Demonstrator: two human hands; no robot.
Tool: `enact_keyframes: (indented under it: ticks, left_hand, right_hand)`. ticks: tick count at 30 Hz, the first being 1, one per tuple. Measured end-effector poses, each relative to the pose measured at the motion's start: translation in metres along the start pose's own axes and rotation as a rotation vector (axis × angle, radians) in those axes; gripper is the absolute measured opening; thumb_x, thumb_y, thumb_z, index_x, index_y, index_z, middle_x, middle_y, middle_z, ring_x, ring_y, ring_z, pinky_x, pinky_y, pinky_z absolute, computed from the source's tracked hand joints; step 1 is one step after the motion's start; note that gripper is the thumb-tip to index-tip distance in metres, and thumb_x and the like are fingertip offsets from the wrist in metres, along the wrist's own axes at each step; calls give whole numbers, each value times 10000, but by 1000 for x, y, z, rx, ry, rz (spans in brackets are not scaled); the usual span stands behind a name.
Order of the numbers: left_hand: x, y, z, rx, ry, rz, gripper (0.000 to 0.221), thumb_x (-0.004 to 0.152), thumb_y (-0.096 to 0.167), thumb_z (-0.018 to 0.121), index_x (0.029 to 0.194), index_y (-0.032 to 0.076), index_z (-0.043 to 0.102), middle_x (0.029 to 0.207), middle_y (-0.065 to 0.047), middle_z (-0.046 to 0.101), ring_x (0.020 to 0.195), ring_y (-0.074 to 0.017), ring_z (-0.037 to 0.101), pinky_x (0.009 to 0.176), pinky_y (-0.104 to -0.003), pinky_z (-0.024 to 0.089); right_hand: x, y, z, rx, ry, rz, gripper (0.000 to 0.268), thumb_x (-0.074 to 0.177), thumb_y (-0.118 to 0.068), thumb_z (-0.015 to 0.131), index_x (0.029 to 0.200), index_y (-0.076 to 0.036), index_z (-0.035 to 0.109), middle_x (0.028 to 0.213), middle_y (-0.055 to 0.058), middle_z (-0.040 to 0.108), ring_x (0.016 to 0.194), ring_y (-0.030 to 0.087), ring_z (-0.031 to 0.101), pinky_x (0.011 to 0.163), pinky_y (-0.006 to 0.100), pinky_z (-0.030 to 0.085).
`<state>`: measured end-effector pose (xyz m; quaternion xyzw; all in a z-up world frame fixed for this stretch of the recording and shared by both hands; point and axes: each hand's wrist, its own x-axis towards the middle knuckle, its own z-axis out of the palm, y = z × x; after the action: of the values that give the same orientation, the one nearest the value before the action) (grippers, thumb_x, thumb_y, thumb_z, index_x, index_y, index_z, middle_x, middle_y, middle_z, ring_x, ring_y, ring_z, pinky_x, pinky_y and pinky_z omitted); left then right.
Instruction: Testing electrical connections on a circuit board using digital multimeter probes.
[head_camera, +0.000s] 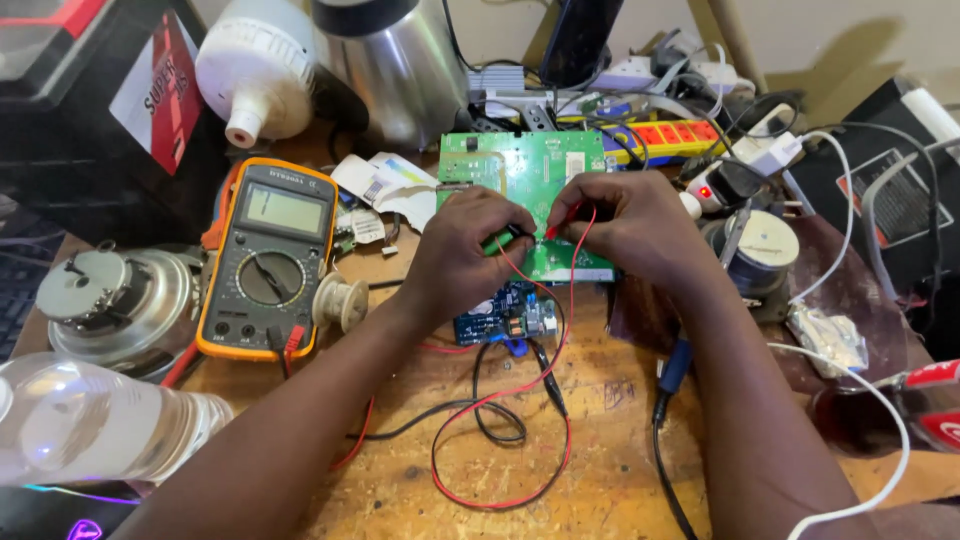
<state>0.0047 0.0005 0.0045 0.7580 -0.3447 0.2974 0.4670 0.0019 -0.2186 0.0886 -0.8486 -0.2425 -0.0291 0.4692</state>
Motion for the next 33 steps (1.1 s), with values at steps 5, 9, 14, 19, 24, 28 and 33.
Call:
enact_keyframes:
  ticks: [5, 9, 14, 19, 24, 28, 33]
  left_hand:
    - [-1, -3, -1, 13, -4, -10, 126, 885, 123, 820, 1000, 153, 777, 881, -60, 778, 1009, -321, 752, 925, -469, 544]
    - [-3, -2, -1, 13, -5, -5, 121, 883, 119, 818, 990, 156, 776, 873, -54, 780, 1003, -315, 753, 928, -469, 545]
    - [-4, -2, 0, -6, 5, -7, 110, 899, 111, 816, 995, 150, 782, 875, -53, 785, 1008, -306, 756, 936, -467, 544]
    - [-5, -2, 0, -11, 13, -16, 119, 901, 104, 826, 1005, 146, 787, 885, -63, 790, 1011, -313, 758, 945, -469, 540]
    - [-1, 5, -2, -15, 31, -49, 121, 939, 111, 821, 1053, 145, 798, 930, -67, 810, 1036, -323, 765, 963, -471, 552]
    - [0, 2, 0, -35, 31, -59, 123, 939, 126, 829, 1053, 162, 801, 949, -34, 816, 1059, -296, 762, 984, -461, 542]
    - [1, 9, -1, -23, 19, -70, 145, 934, 70, 815, 1064, 134, 802, 930, -68, 815, 1043, -317, 757, 994, -489, 529]
  right_hand:
    - [3, 5, 1, -15, -3, 0, 152, 797, -28, 832, 908, -131, 822, 668, 46, 718, 691, 124, 624, 713, 299, 528]
    - [1, 12, 2, -18, 6, 36, 152, 794, -42, 834, 905, -143, 816, 669, 35, 710, 700, 113, 625, 721, 291, 530]
    - [0, 11, 0, 12, 53, 72, 184, 797, -14, 810, 935, -135, 824, 694, 30, 715, 717, 108, 623, 738, 265, 527]
    - [1, 13, 1, -9, 85, 89, 173, 798, -35, 829, 941, -132, 826, 703, 68, 724, 707, 133, 644, 708, 288, 546]
    - [2, 19, 2, 14, 120, 108, 167, 786, -52, 845, 930, -135, 824, 698, 51, 719, 694, 110, 654, 690, 265, 559]
    - [3, 19, 1, -3, 131, 99, 167, 792, -64, 847, 937, -142, 821, 708, 47, 712, 712, 104, 651, 691, 279, 560]
    - [1, 15, 2, 6, 86, 83, 139, 812, -51, 831, 927, -129, 823, 725, 73, 711, 764, 130, 633, 765, 298, 554]
